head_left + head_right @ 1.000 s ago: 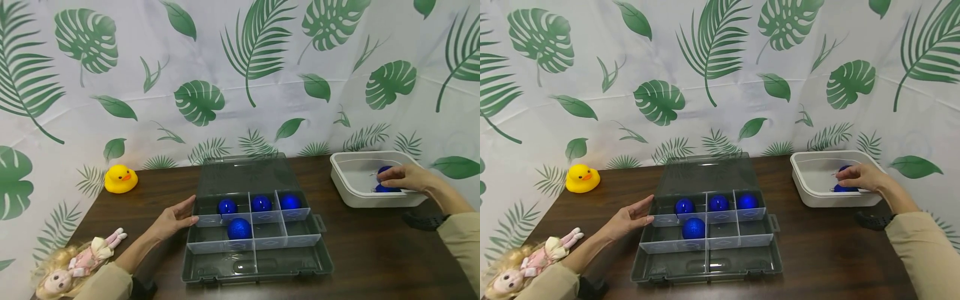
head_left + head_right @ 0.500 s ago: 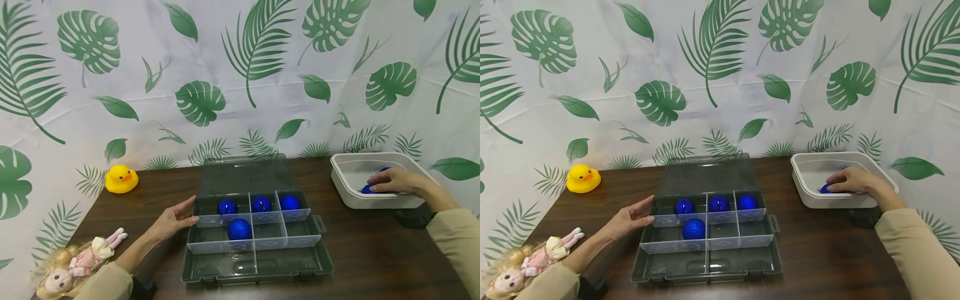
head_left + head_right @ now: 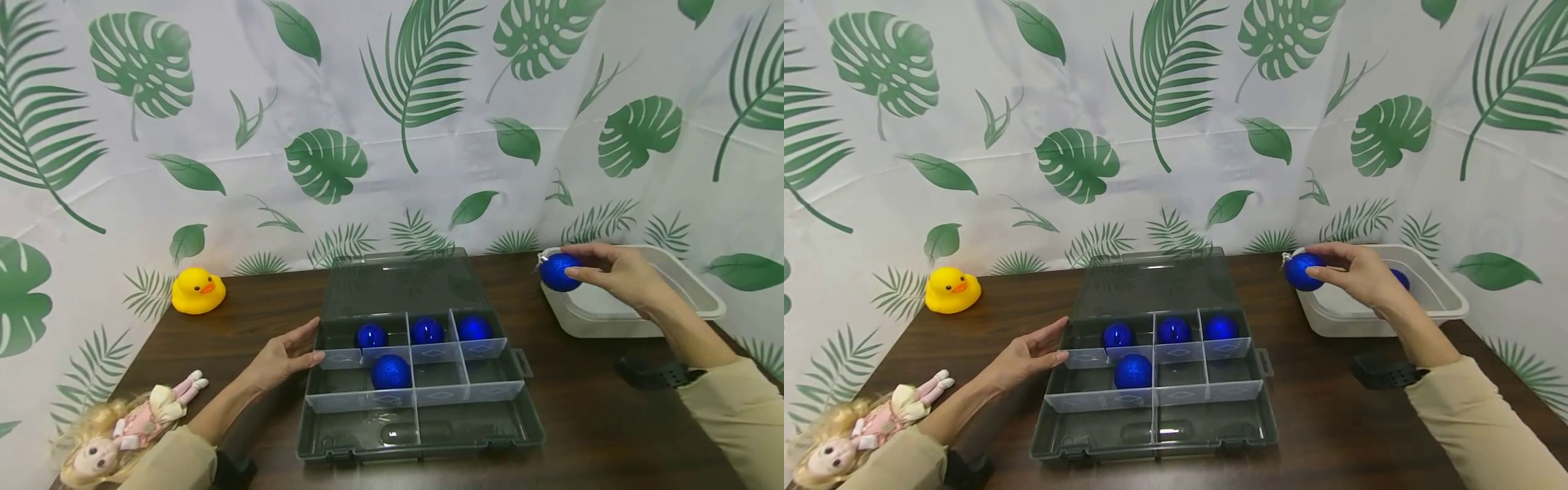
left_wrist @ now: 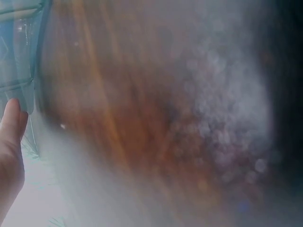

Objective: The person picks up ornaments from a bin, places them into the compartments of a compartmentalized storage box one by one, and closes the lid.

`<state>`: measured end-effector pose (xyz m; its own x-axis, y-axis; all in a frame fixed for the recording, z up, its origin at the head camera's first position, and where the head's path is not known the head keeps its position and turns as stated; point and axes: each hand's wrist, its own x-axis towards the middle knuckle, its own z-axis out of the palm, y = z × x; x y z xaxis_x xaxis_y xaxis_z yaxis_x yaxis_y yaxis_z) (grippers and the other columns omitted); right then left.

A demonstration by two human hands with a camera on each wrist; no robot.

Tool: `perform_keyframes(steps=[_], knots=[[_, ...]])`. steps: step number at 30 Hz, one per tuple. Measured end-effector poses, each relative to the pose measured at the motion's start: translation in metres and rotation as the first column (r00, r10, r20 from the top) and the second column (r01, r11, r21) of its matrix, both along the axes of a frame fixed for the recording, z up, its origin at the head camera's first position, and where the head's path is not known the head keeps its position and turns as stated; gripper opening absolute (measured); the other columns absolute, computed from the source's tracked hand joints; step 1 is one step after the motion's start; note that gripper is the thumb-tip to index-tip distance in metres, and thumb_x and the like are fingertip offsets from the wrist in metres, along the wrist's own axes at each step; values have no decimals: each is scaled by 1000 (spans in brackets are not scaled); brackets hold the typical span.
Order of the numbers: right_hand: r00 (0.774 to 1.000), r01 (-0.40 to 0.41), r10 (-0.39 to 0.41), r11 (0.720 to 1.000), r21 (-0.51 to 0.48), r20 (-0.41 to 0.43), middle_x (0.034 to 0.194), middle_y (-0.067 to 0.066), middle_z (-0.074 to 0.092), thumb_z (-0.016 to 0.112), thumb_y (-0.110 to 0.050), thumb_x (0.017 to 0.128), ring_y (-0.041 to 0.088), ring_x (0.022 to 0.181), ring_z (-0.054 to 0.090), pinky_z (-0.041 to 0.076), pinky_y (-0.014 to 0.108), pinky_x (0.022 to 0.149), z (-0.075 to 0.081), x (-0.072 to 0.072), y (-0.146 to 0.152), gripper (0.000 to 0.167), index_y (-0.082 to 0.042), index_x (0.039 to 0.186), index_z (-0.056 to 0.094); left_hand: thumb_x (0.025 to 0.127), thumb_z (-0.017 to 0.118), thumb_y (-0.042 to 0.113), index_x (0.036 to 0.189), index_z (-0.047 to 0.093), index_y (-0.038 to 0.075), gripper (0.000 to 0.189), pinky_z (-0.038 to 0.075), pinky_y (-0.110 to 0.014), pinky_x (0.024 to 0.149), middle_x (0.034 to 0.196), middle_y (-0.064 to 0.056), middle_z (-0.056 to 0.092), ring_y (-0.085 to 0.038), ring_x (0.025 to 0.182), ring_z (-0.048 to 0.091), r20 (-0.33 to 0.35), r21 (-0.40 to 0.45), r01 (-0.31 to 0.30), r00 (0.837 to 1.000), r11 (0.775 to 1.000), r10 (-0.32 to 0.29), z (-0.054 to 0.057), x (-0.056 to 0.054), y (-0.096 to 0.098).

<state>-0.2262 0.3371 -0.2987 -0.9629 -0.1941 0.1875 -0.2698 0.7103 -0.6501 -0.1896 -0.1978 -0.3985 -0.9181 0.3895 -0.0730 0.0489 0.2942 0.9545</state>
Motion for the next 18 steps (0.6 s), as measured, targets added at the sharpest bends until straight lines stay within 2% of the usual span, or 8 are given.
perform_keyframes(steps=[2,4,9,14,18], knots=[[996,-83,81,995,-47,-26,125,24,55,61,-20,92,-12,90,52,47,6,74,-1,6,-23,44,0,130,53,89,66,18,149,23,2,75,32,-50,106,153,-23,21,-42,136,29,-1,-2,-5,1000,1000,5,0,0,0],[985,-170,168,979,-108,-27,122,20,58,62,-16,91,-6,93,57,50,11,76,-5,12,-46,40,-1,128,55,88,66,18,148,24,2,75,32,-50,106,152,-23,21,-42,135,30,-3,-6,-11,1000,1000,11,0,0,0],[937,-336,348,916,-220,18,118,17,63,66,-13,88,10,99,63,53,19,81,-25,24,-94,37,-2,123,59,88,67,18,148,24,2,75,31,-50,106,152,-23,22,-42,135,30,-8,-11,-12,1000,1000,12,0,0,1],[886,-429,459,862,-268,58,122,20,61,67,-15,87,25,105,63,54,25,83,-40,32,-124,39,1,123,59,88,67,18,148,25,2,75,31,-50,106,152,-23,23,-42,135,30,-13,-14,-11,1000,1000,10,1,0,1],[873,-450,482,854,-263,71,121,19,61,68,-17,87,28,105,62,55,27,83,-46,35,-138,39,0,122,60,88,67,18,148,25,2,75,31,-50,106,151,-23,23,-42,135,31,-17,-18,-12,1000,1000,12,0,0,1]])
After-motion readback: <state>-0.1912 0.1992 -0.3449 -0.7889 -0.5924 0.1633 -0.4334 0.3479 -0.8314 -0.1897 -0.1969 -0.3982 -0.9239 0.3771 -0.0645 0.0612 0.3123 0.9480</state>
